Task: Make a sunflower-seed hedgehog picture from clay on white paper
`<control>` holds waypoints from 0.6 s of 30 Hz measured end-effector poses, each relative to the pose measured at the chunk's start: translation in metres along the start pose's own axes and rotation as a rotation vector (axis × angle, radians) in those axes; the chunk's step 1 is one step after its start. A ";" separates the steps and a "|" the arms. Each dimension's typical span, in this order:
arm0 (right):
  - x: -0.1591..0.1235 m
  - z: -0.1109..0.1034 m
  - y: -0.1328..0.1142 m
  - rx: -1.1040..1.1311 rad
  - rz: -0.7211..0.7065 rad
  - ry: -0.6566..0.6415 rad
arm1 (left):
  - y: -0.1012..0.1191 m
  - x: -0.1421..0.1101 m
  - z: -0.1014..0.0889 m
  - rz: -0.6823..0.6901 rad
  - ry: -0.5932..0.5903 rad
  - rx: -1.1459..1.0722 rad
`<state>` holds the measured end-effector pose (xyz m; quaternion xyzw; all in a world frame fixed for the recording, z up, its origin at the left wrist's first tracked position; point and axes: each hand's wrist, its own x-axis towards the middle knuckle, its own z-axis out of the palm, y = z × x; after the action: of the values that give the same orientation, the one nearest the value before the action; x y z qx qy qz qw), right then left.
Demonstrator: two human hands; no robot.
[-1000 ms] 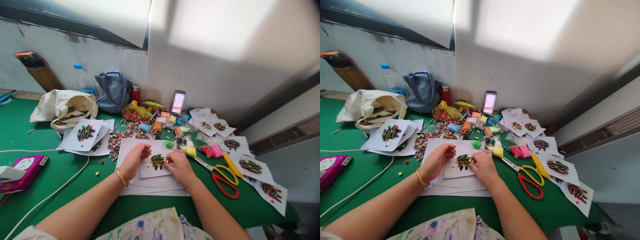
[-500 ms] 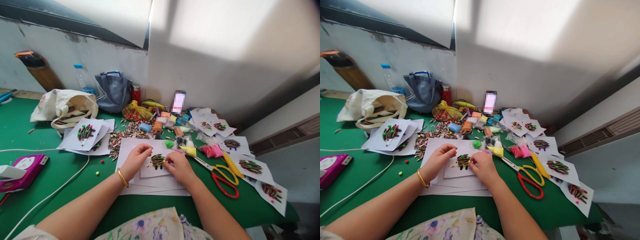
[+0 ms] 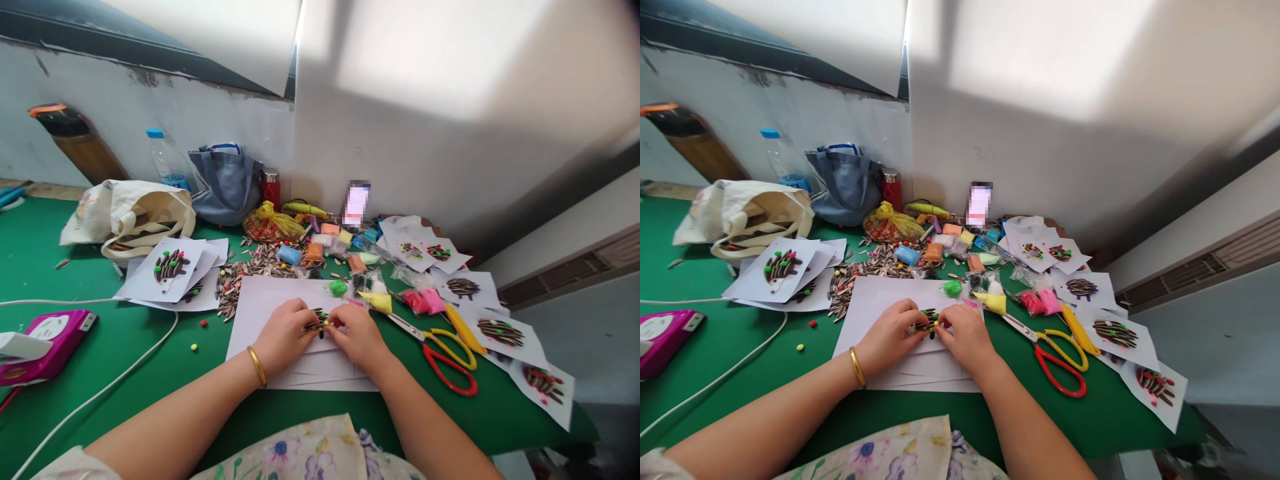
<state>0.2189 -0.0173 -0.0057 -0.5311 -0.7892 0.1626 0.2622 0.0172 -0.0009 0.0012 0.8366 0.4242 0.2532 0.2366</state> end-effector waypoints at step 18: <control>0.000 0.002 0.002 -0.029 0.005 -0.003 | 0.009 0.005 0.009 -0.019 0.054 0.142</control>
<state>0.2188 -0.0163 -0.0085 -0.5367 -0.7905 0.1524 0.2528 0.0307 -0.0034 0.0009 0.8401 0.4552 0.2427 0.1677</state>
